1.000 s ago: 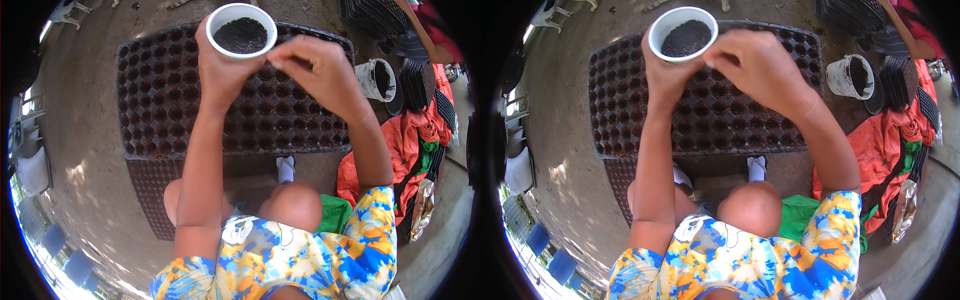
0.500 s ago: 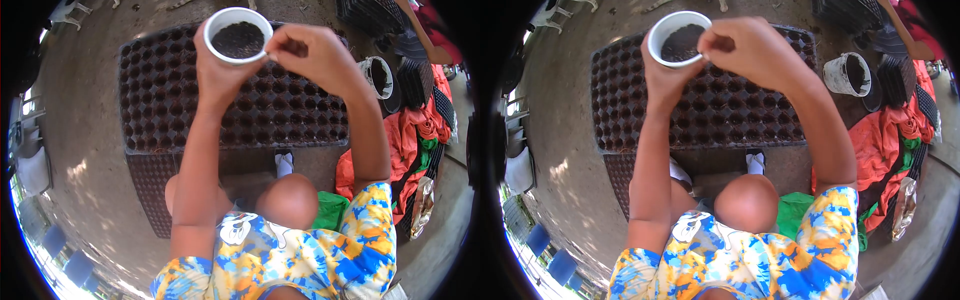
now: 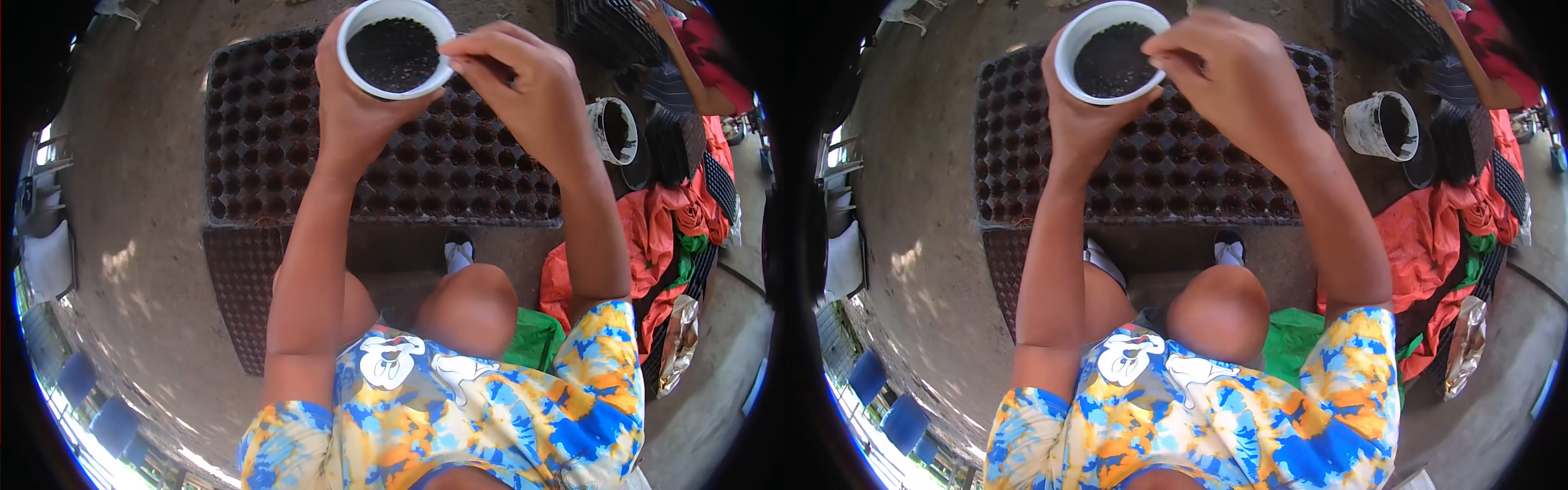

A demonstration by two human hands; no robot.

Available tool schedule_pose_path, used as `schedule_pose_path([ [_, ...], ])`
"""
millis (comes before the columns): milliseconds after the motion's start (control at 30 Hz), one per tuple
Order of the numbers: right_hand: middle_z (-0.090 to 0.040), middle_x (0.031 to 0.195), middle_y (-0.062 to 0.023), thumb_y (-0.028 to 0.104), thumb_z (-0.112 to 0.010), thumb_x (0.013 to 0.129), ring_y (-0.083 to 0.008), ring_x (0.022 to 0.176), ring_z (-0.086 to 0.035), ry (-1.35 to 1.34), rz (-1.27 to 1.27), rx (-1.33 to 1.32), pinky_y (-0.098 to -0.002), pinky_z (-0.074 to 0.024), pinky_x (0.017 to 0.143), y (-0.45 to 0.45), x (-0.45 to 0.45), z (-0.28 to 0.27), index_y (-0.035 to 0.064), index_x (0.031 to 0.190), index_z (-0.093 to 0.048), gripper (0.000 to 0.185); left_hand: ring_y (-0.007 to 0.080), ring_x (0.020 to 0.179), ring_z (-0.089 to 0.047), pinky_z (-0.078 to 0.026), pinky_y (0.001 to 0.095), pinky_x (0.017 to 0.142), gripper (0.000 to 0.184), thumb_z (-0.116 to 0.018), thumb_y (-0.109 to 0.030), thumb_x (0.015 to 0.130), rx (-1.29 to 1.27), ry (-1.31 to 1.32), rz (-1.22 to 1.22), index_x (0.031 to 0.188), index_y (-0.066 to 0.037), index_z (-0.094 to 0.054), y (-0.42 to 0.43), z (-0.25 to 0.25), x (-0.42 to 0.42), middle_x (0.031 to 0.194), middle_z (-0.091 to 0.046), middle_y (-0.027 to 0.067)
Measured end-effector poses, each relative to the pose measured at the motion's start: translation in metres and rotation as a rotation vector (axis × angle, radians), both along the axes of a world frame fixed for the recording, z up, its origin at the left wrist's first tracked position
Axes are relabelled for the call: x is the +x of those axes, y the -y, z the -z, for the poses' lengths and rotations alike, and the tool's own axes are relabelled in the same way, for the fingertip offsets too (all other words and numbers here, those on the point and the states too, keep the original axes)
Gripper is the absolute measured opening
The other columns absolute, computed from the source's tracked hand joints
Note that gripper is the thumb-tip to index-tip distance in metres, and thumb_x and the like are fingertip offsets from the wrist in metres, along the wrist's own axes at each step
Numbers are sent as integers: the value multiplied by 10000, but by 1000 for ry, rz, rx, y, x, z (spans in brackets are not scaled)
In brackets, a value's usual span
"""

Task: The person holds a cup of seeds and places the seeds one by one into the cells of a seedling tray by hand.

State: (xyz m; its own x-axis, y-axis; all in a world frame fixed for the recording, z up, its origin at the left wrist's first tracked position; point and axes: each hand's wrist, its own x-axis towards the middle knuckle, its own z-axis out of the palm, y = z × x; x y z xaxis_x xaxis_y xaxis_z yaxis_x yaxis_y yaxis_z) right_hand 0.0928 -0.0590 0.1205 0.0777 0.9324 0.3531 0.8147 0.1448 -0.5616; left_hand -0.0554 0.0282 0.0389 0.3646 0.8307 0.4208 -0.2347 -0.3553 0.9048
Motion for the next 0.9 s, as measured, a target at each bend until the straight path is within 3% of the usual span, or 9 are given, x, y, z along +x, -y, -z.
schedule_pose_path([
  [100,-677,917,-168,31,-653,797,-294,803,-667,255,-146,-154,-355,-540,739,-25,-10,-3,13,973,-698,182,265,1183,-524,-441,396,1012,1028,-947,-192,550,398,-302,-175,1388,-52,-368,2,5,1,1331,-477,138],
  [133,-673,928,-182,35,-649,781,-323,820,-661,349,-158,-261,-382,-539,749,-32,-14,3,10,968,-694,195,311,1194,-505,-407,426,1030,1049,-951,-203,521,453,-308,-180,1388,-47,-380,6,5,2,1344,-465,154],
  [167,-669,939,-197,39,-644,764,-352,838,-656,445,-174,-369,-409,-539,760,-38,-18,5,6,964,-691,208,292,1216,-470,-295,427,1024,941,-899,-263,538,479,-307,-196,1332,-77,-429,9,7,3,1288,-508,94],
  [200,-671,960,-204,22,-622,733,-375,881,-650,454,-194,-449,-450,-527,784,-42,-20,3,-5,944,-680,220,298,1214,-474,-309,431,1022,940,-901,-259,540,456,-298,-167,1331,-74,-427,9,12,4,1287,-510,102],
  [467,-652,910,-208,53,-628,744,-391,840,-634,171,-202,-197,-449,-509,755,-44,-10,5,22,918,-666,181,346,1223,-468,-348,447,1020,950,-913,-243,529,261,-227,-59,1326,-65,-426,7,6,11,1286,-509,138],
  [567,-659,848,-129,29,-645,781,-290,760,-646,-152,-129,-163,-368,-521,721,-37,-8,-9,32,942,-671,163,323,1191,-491,-358,428,1011,915,-908,-218,537,178,-294,-43,1307,-48,-444,4,-3,12,1251,-531,136],
  [667,-634,819,-13,-8,-662,825,-67,737,-577,-363,-40,-86,-228,-470,655,-23,-6,-15,10,923,-664,100,234,1029,-616,-470,356,920,811,-902,-136,545,210,-187,-112,1238,4,-504,-1,-1,13,1103,-635,123],
  [800,-623,839,29,-23,-658,833,-10,719,-533,-511,51,-334,-191,-436,621,17,-2,1,18,900,-683,82,227,1114,-582,-456,356,973,936,-924,-119,542,233,-136,-200,1328,11,-434,-8,2,1,1204,-575,132],
  [900,-651,839,-68,-34,-668,779,-126,687,-618,-325,6,-401,-258,-497,650,39,-4,58,27,920,-692,155,238,1155,-544,-437,359,997,970,-926,-122,559,190,-146,-178,1359,3,-393,-17,-1,-4,1246,-521,128],
])
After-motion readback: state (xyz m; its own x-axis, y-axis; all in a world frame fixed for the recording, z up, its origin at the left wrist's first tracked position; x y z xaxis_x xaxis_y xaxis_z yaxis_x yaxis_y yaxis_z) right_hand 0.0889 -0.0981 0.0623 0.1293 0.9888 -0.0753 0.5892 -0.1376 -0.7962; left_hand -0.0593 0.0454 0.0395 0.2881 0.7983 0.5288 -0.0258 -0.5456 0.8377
